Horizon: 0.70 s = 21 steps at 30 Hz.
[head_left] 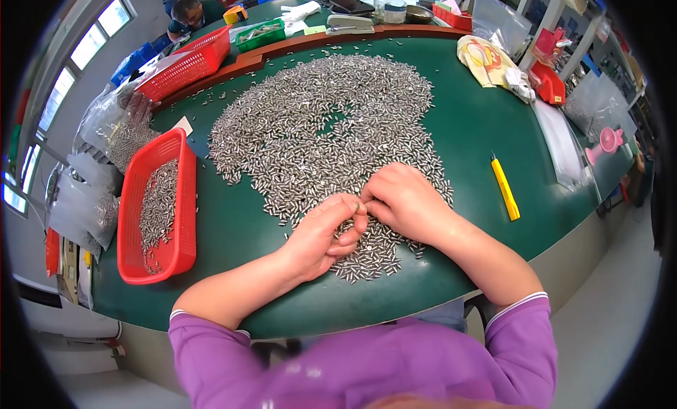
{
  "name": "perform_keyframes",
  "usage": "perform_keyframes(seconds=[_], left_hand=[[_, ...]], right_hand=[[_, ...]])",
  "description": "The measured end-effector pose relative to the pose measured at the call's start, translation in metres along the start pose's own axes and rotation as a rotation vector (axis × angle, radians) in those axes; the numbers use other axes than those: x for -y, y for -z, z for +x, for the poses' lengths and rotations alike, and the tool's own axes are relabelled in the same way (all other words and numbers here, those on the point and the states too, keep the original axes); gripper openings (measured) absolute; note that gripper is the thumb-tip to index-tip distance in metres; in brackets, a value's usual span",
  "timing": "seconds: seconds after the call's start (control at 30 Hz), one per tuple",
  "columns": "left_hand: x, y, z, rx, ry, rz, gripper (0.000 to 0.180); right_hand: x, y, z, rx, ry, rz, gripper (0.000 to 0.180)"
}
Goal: Sorting and inspecting a large quantity of small silver hardware pins at a manufacturing workbench.
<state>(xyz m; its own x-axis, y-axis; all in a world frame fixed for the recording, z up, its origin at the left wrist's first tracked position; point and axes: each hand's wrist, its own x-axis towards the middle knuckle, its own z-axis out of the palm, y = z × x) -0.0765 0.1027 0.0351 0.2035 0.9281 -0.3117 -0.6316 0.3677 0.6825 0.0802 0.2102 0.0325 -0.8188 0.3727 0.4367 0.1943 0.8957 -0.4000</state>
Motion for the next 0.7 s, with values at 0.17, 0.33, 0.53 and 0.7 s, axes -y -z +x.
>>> perform_keyframes(seconds=[0.17,0.33,0.53,0.7], left_hand=[[-0.001,-0.002,-0.002,0.027,0.031,0.015,0.011],[-0.001,-0.003,-0.002,0.029,0.041,0.037,0.013],[-0.001,0.001,0.000,0.075,0.032,0.006,0.015],[-0.002,0.001,0.000,0.091,0.080,-0.039,0.017]], right_hand=[[0.006,0.011,0.001,-0.150,-0.215,0.258,0.009],[0.011,0.016,0.006,-0.219,0.030,0.171,0.014],[0.012,0.014,0.004,-0.148,0.087,0.202,0.017],[0.010,0.018,0.005,-0.150,0.102,0.234,0.016]])
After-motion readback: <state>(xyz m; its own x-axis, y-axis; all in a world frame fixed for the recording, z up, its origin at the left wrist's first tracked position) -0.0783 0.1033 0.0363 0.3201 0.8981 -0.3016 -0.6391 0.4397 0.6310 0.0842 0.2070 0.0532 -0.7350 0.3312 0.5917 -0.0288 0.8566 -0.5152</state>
